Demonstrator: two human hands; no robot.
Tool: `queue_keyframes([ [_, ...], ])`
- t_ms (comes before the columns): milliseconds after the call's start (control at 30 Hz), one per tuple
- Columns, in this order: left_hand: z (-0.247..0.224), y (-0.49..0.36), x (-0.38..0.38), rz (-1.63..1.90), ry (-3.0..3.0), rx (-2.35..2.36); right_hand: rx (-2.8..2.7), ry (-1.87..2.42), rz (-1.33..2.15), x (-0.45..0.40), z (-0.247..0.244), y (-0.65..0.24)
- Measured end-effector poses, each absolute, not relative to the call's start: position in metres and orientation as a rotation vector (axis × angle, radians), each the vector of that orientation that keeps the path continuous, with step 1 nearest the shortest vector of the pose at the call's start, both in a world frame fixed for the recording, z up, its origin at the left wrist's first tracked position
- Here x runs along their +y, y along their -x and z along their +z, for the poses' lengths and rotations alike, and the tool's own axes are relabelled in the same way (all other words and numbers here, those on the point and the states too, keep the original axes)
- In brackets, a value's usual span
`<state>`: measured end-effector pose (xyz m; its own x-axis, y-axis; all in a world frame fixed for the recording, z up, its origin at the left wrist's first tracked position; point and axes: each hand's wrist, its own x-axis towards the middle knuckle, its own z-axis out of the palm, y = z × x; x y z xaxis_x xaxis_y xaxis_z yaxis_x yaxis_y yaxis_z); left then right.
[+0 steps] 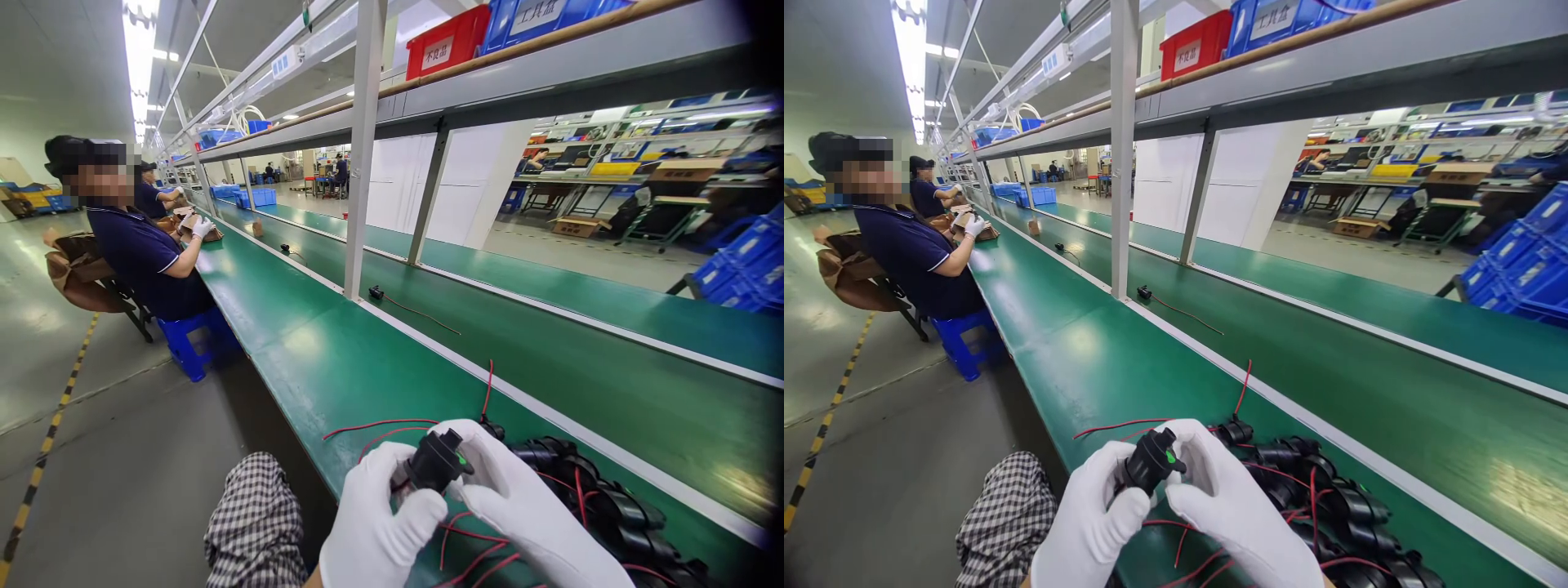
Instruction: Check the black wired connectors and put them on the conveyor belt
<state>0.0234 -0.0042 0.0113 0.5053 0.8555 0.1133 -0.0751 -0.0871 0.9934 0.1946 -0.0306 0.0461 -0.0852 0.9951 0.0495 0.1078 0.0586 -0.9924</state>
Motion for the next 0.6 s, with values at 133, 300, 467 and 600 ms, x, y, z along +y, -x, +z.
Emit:
queue_keyframes([
  [133,0.001,-0.033,-0.006,0.758,-1.073,0.517,-1.391,1.097,1.221,-0.030,0.042,-0.194],
  [300,0.010,-0.039,-0.010,0.463,-0.376,0.173,-1.349,1.160,1.210,-0.032,0.044,-0.195],
  [467,0.013,-0.035,-0.011,0.325,-0.096,0.052,-1.402,1.120,1.253,-0.028,0.043,-0.193],
  [600,-0.004,-0.046,-0.009,0.313,-0.282,0.165,-1.425,1.153,1.240,-0.031,0.042,-0.191],
])
